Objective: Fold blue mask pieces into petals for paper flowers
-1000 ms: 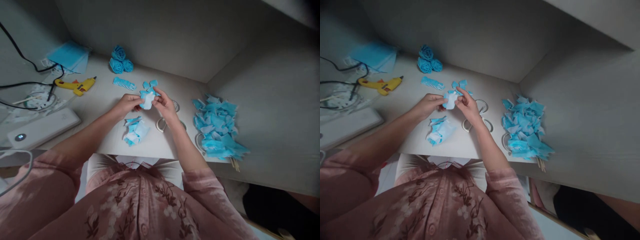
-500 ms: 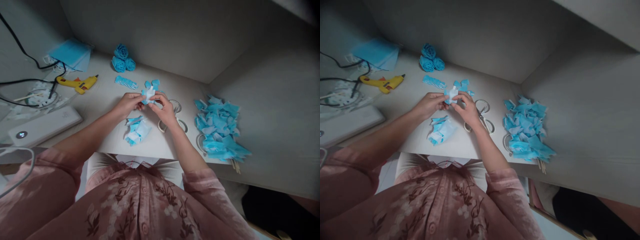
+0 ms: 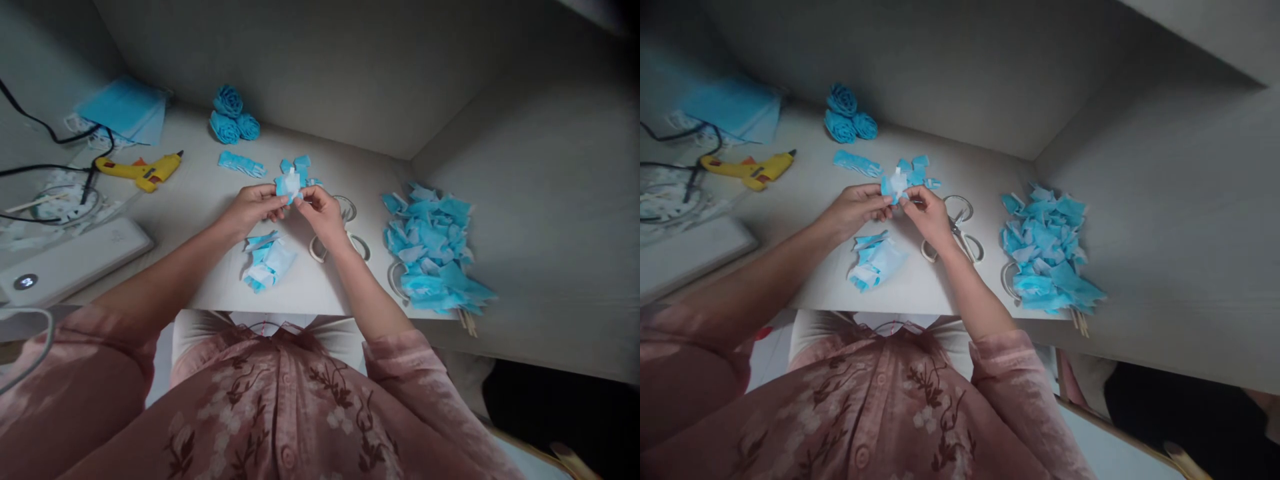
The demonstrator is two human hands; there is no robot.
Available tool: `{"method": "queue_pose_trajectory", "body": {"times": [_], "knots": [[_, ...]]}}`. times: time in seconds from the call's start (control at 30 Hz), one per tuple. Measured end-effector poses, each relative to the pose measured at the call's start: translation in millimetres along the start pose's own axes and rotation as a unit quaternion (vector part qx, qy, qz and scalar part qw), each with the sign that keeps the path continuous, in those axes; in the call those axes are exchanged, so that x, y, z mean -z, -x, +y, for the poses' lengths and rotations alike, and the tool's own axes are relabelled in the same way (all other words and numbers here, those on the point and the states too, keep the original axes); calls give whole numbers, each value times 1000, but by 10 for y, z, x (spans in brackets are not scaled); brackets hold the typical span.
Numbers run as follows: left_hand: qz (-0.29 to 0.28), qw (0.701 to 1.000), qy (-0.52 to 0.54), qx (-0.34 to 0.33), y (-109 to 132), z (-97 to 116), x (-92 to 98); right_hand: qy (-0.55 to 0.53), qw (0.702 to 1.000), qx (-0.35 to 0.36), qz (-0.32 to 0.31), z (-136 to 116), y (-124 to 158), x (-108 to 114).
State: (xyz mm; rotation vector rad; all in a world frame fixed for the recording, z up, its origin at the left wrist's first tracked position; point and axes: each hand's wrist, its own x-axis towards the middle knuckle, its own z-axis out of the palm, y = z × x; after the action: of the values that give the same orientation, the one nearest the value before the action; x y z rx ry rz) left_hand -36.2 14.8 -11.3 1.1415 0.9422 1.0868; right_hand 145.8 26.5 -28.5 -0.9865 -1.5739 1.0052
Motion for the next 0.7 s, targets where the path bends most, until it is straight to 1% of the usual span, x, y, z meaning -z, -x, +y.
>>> {"method": "queue_pose_trajectory", "body": {"times": [0.17, 0.3, 0.4, 0.53, 0.7], "knots": [[22, 999, -19, -16, -20, -21, 20, -6, 1000, 7, -5, 46, 1, -18], [32, 999, -25, -17, -35, -44, 36, -29, 999, -10, -17, 112, -31, -4], [29, 999, -39, -17, -33, -51, 39, -47, 998, -28, -24, 135, -50, 15], [29, 998, -50, -16, -16, -27, 16, -68, 996, -46, -23, 99, -28, 20], [51, 998, -15, -16, -14, -2, -4, -55, 997, -51, -9, 46, -3, 7]]}}
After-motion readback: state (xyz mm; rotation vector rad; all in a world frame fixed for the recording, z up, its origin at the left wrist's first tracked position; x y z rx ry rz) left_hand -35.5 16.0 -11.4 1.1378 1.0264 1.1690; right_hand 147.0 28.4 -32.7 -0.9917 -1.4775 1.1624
